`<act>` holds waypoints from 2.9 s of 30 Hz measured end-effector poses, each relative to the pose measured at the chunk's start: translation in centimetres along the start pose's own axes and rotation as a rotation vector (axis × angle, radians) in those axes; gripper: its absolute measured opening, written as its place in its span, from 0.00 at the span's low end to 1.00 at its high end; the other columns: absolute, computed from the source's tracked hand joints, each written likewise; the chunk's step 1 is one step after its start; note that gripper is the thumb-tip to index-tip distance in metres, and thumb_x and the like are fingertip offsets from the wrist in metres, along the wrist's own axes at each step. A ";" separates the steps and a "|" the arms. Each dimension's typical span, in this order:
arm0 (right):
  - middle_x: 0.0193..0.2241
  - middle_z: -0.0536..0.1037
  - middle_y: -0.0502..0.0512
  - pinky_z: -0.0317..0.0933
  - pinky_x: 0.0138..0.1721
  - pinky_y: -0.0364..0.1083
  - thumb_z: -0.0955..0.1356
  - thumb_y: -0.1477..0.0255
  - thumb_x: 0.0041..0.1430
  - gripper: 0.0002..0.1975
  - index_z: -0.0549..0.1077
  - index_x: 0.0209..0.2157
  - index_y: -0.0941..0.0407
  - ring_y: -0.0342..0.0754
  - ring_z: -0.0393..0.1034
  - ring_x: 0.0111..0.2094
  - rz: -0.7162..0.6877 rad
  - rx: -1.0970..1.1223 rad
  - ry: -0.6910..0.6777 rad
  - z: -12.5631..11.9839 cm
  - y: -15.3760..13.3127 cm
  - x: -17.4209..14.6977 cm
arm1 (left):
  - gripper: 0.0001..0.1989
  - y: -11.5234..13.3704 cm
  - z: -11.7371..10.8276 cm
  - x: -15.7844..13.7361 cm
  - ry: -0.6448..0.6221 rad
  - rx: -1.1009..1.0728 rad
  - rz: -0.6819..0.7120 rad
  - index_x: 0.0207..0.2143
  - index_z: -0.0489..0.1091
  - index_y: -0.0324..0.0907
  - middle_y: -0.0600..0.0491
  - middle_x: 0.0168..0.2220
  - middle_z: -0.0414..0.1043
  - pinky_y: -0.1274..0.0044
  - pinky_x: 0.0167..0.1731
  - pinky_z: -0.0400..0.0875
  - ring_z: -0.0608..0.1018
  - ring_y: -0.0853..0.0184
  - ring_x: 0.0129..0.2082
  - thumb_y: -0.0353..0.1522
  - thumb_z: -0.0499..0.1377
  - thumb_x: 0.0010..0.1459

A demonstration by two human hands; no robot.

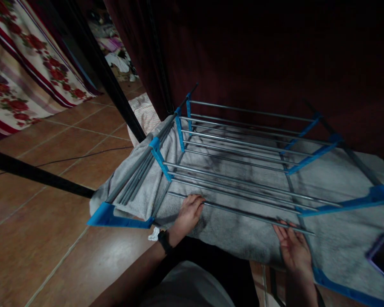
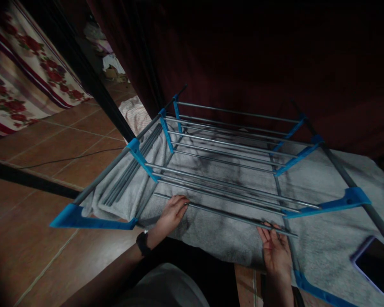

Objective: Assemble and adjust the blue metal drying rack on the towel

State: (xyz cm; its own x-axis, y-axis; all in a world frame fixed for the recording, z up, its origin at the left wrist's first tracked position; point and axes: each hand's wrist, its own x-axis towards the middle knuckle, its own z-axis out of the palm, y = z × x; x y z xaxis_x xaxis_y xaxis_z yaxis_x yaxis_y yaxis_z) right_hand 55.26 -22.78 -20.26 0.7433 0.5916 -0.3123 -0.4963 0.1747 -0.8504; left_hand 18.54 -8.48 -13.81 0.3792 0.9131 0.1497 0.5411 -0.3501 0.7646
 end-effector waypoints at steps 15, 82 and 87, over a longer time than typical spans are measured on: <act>0.39 0.81 0.49 0.58 0.66 0.68 0.78 0.73 0.48 0.09 0.78 0.32 0.50 0.52 0.77 0.49 0.005 0.027 0.026 -0.1 0.0 0.2 | 0.20 -2.1 -1.5 0.6 -0.150 0.648 0.270 0.54 0.71 0.40 0.46 0.49 0.73 0.64 0.55 0.68 0.73 0.58 0.50 0.20 0.52 0.63; 0.35 0.80 0.47 0.65 0.57 0.52 0.77 0.68 0.53 0.09 0.76 0.35 0.50 0.47 0.75 0.42 -0.026 0.143 -0.022 2.9 -1.0 -1.1 | 0.18 -5.2 -1.0 1.8 -0.069 0.617 0.486 0.51 0.75 0.42 0.47 0.40 0.80 0.67 0.45 0.68 0.78 0.59 0.41 0.35 0.48 0.71; 0.36 0.81 0.48 0.66 0.56 0.53 0.77 0.68 0.53 0.09 0.77 0.36 0.50 0.48 0.76 0.44 -0.007 0.195 -0.048 2.8 -0.8 -1.0 | 0.20 -5.5 -1.0 2.2 -0.053 0.609 0.508 0.49 0.75 0.42 0.48 0.38 0.80 0.68 0.42 0.68 0.79 0.59 0.38 0.37 0.46 0.71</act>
State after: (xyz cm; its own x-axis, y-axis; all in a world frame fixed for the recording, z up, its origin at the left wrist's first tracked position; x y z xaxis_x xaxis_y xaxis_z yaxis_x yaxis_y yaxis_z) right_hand 53.62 -21.29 -18.10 0.7274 0.6255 -0.2821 -0.5720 0.3256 -0.7529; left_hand 15.64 -4.33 -17.00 0.7166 0.6051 0.3469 0.6019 -0.7878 0.1309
